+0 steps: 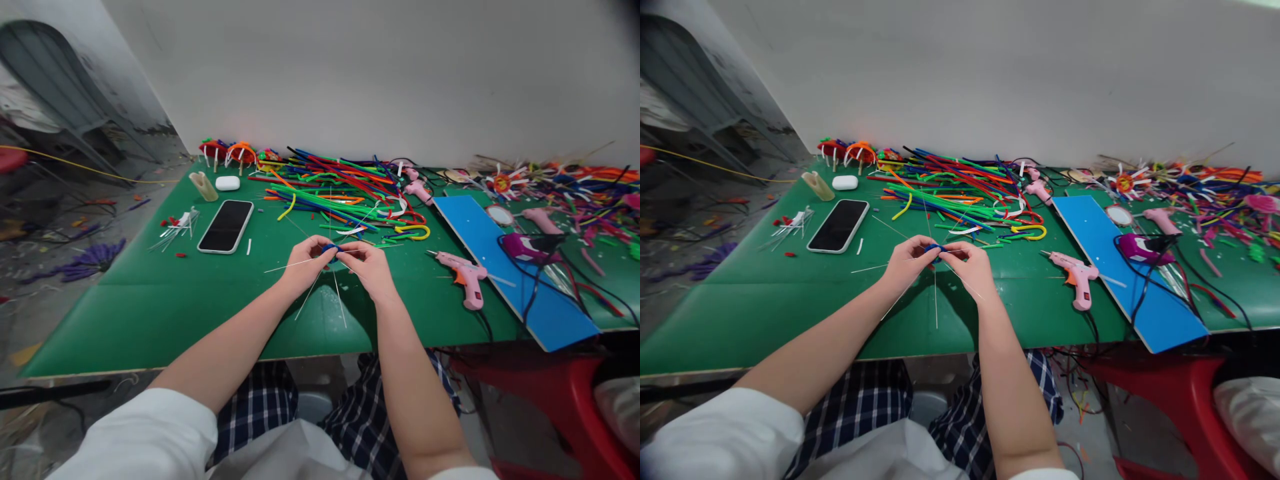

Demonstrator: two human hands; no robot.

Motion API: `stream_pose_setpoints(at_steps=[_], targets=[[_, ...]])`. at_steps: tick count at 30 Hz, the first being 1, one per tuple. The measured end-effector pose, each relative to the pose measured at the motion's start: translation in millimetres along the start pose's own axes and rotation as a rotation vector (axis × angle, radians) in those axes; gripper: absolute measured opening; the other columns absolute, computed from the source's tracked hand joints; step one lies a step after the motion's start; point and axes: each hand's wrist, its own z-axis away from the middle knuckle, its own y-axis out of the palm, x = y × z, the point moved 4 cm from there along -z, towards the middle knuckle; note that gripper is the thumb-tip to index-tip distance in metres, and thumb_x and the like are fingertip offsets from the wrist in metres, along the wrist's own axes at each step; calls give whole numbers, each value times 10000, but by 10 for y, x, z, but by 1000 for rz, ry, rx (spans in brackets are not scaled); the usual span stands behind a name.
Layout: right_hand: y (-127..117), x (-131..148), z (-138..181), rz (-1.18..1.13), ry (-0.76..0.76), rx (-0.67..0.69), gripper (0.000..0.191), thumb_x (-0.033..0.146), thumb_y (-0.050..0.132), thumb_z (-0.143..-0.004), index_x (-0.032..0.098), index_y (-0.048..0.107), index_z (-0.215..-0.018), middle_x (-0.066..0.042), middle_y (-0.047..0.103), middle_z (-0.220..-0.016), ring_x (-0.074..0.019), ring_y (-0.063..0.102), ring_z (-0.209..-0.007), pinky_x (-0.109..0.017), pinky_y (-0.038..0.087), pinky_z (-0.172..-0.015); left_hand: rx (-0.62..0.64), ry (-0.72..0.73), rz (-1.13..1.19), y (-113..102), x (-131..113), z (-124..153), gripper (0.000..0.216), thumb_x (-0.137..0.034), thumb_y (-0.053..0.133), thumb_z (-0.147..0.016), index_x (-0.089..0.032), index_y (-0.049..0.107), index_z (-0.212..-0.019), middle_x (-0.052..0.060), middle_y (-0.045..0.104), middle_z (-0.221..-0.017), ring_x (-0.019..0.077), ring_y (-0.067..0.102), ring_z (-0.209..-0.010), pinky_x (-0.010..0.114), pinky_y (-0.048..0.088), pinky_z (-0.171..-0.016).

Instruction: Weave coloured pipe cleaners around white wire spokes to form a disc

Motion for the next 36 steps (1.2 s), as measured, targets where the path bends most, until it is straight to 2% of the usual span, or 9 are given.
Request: stream_pose_setpoints(at_steps=[4, 8, 14, 22, 29, 36], targets=[[-4, -3, 4, 6, 23, -24, 239, 358, 625, -612, 154, 617, -737, -22, 621, -672, -111, 541, -574, -219, 414, -483, -20, 11, -36, -12, 3, -8, 266, -345, 630, -625, -133, 554, -767, -16, 545, -623, 75, 505, -536, 182, 435, -446], [-8, -20, 8, -39, 24, -4, 247, 361, 620, -615, 168, 618, -769, -15, 605, -659, -109, 526, -561, -205, 397, -439, -21, 4, -25, -6, -27, -1, 271, -343, 638, -617, -128, 568, -767, -9, 560, -618, 79, 513, -535, 186, 438, -448], [-50, -32, 5, -51, -8, 56, 225, 325, 583, -659, 188, 633, -829, -19, 618, -739, -103, 526, -593, -212, 424, -480, -37, -24, 25, -12, -28, 3, 291, -334, 663, -586, -112, 604, -764, 13, 599, -607, 98, 538, -540, 211, 447, -465], [-49, 15, 19, 25, -55, 21, 217, 370, 545, -684, 181, 600, -775, -5, 577, -657, -104, 506, -566, -220, 407, -476, -9, -49, 46, 16, -29, 14, 285, -317, 681, -560, -122, 605, -753, 7, 604, -603, 95, 544, -538, 218, 459, -494], [-46, 53, 39, 120, -134, -2, 200, 371, 492, -727, 185, 559, -754, -6, 558, -687, -111, 503, -594, -239, 419, -540, 14, -65, 70, 38, -26, 15, 288, -314, 686, -548, -121, 595, -741, 1, 594, -607, 97, 541, -537, 238, 458, -516], [-37, 77, 50, 106, -163, -1, 184, 357, 491, -740, 186, 557, -750, -2, 563, -704, -109, 523, -613, -241, 428, -577, 11, -56, 87, 41, -16, 16, 279, -305, 680, -561, -123, 595, -755, -6, 586, -604, 92, 534, -534, 234, 453, -518]])
